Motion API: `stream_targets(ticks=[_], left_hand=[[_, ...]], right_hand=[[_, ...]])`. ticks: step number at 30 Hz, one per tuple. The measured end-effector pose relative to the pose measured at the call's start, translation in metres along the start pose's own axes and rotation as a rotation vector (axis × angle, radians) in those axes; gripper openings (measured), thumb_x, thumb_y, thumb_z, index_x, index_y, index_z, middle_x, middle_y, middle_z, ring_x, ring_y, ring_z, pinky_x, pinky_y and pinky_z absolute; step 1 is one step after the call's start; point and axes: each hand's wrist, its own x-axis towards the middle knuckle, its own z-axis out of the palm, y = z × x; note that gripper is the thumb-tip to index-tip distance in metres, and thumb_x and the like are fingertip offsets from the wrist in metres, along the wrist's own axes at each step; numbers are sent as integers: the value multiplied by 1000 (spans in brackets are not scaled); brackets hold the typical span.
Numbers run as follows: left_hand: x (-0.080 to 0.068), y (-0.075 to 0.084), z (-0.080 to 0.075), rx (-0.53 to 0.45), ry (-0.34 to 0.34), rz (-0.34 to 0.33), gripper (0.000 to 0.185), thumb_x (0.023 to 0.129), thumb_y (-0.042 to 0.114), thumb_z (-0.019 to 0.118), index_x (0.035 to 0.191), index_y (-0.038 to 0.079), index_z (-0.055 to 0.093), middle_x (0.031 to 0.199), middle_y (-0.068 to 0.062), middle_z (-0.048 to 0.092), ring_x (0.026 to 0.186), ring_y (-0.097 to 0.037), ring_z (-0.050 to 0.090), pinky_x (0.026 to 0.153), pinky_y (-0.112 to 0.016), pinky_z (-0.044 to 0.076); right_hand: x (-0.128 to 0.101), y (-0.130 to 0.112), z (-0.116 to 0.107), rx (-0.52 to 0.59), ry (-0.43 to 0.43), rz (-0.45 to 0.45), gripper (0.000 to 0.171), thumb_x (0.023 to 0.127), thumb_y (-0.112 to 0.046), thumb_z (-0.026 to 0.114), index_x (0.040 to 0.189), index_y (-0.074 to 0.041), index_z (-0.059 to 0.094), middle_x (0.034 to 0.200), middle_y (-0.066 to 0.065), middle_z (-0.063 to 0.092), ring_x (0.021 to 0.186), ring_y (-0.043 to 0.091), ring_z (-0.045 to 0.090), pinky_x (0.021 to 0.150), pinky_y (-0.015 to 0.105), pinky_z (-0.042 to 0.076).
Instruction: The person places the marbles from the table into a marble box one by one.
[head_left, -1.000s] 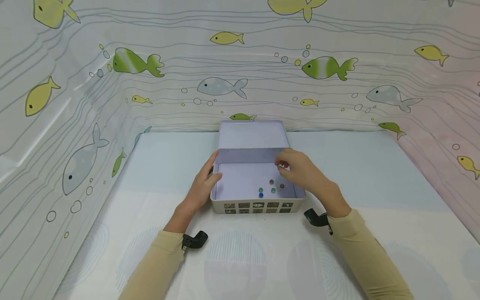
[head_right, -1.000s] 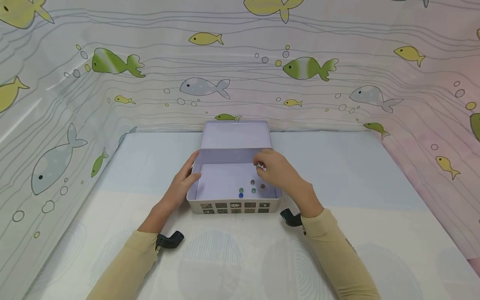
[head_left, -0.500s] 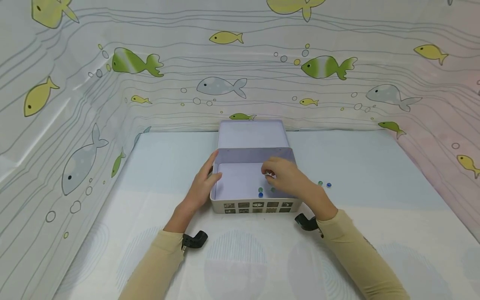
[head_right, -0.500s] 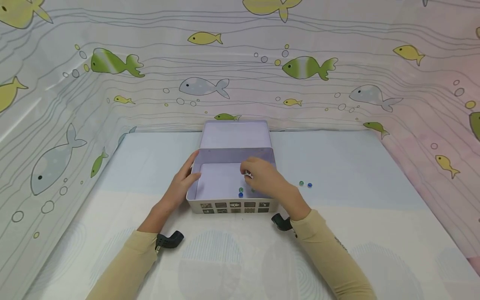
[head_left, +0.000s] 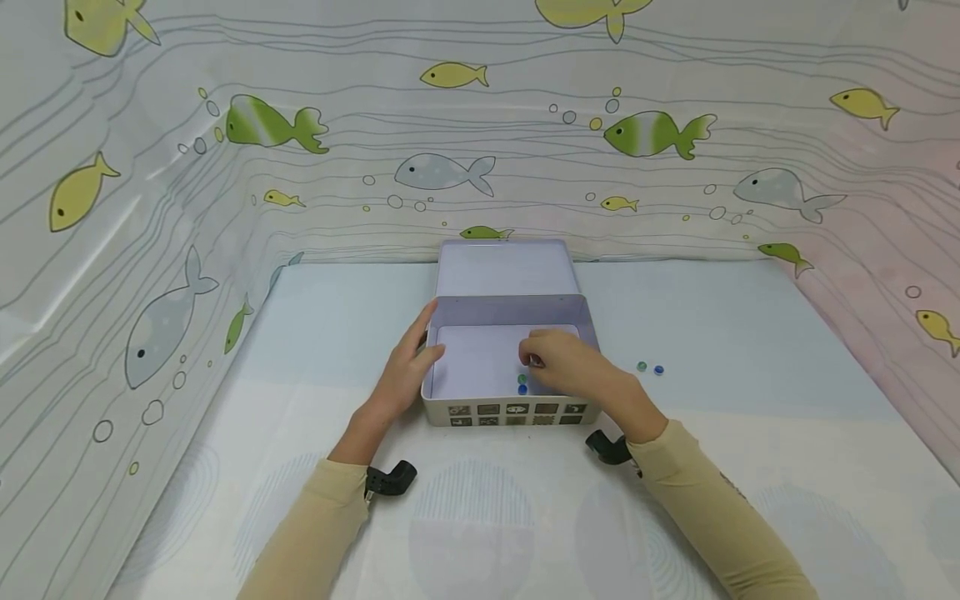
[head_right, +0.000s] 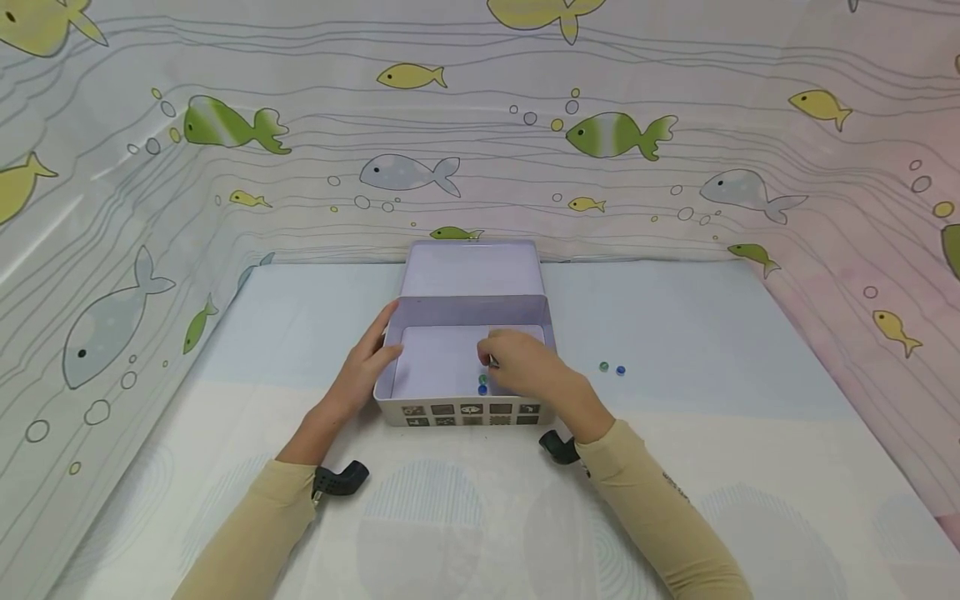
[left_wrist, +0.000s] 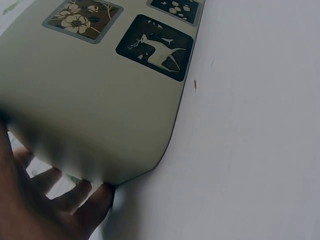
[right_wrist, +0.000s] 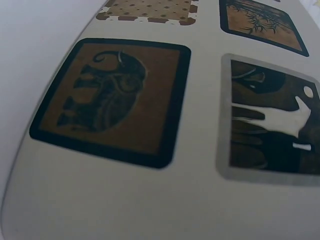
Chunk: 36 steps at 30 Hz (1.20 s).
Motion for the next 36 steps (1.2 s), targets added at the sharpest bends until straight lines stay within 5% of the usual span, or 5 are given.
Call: stream_targets(ticks=[11,36], left_hand=[[0,0,2,-8,-7,-7,67,100,25,43,158,40,13,167,11,14,155,-25,18,124,-57,17],[1,2,2,-7,5,-13,68,100,22,43,159,40,14,167,12,14,156,-24,16,125,-55,18]], right_hand=[[-2,3,2,-26,0,20,16,92,-8,62,105,-12,72,97,-2,67,82,11,59,73,27,53],[-24,43,-50,114,247,46,22,91,-2,60,110,-8,70,104,8,69,96,22,63,85,42,55]])
